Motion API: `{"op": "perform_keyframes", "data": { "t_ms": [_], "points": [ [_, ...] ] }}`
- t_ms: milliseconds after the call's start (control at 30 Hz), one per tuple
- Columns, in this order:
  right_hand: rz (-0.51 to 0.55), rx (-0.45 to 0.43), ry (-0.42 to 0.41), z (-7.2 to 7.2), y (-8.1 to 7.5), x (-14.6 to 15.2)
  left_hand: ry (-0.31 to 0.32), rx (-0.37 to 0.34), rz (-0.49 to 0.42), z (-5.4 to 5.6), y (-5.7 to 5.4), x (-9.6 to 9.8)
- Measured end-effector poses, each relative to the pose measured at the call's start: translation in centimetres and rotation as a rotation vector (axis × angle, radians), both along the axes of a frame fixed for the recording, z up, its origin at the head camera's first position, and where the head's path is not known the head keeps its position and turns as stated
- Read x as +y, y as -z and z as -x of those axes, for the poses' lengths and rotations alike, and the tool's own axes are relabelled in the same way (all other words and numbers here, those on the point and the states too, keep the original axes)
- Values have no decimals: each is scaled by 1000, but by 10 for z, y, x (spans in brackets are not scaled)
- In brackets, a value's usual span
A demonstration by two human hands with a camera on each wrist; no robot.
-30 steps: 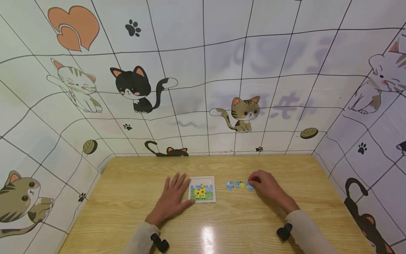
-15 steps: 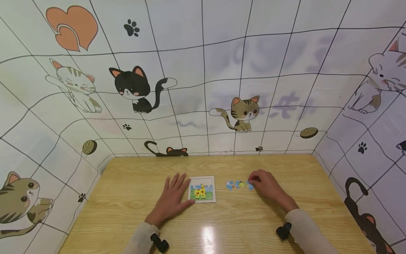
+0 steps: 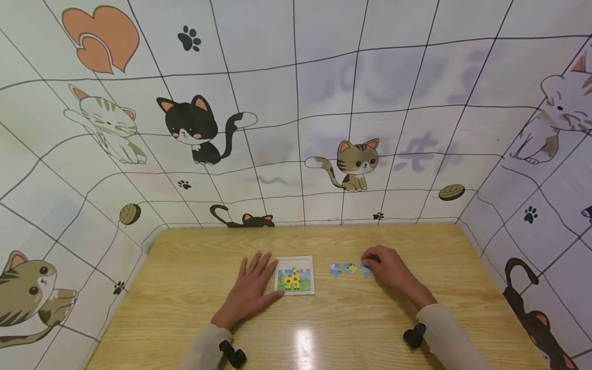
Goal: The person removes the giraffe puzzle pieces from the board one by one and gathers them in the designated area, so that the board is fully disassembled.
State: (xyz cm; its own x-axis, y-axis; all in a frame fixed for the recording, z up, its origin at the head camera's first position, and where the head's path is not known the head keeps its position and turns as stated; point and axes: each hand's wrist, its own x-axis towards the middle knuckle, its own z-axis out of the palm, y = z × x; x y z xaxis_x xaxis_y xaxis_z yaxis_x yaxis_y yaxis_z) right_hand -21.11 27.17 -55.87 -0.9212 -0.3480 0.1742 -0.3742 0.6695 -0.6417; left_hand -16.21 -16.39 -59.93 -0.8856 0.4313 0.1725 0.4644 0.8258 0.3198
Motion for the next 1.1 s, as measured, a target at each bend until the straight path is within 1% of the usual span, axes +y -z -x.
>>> {"op": "perform_keyframes", "data": {
  "t_ms": [133,367,567,733,900,967,1100],
  "points": [
    [18,-6,8,1,-1,-1,1,-4,4,1,2,0],
    [48,53,-11,-3,-6,-12,0,-5,18,2,3,-1],
    [59,81,-47,-7,-9,-27,-2,-12,56,2,4,-1],
    [69,89,-88,-8,-6,-38,0,-7,55,2,4,-1],
    [92,49,-114,-10,-4,-49,3,-1,61,2,4,0],
    [99,26,-124,-11,-5,-54,5,13,62,2,3,0],
    [115,0,-151,-13,-7,-65,3,8,66,3,4,0]
  ]
}}
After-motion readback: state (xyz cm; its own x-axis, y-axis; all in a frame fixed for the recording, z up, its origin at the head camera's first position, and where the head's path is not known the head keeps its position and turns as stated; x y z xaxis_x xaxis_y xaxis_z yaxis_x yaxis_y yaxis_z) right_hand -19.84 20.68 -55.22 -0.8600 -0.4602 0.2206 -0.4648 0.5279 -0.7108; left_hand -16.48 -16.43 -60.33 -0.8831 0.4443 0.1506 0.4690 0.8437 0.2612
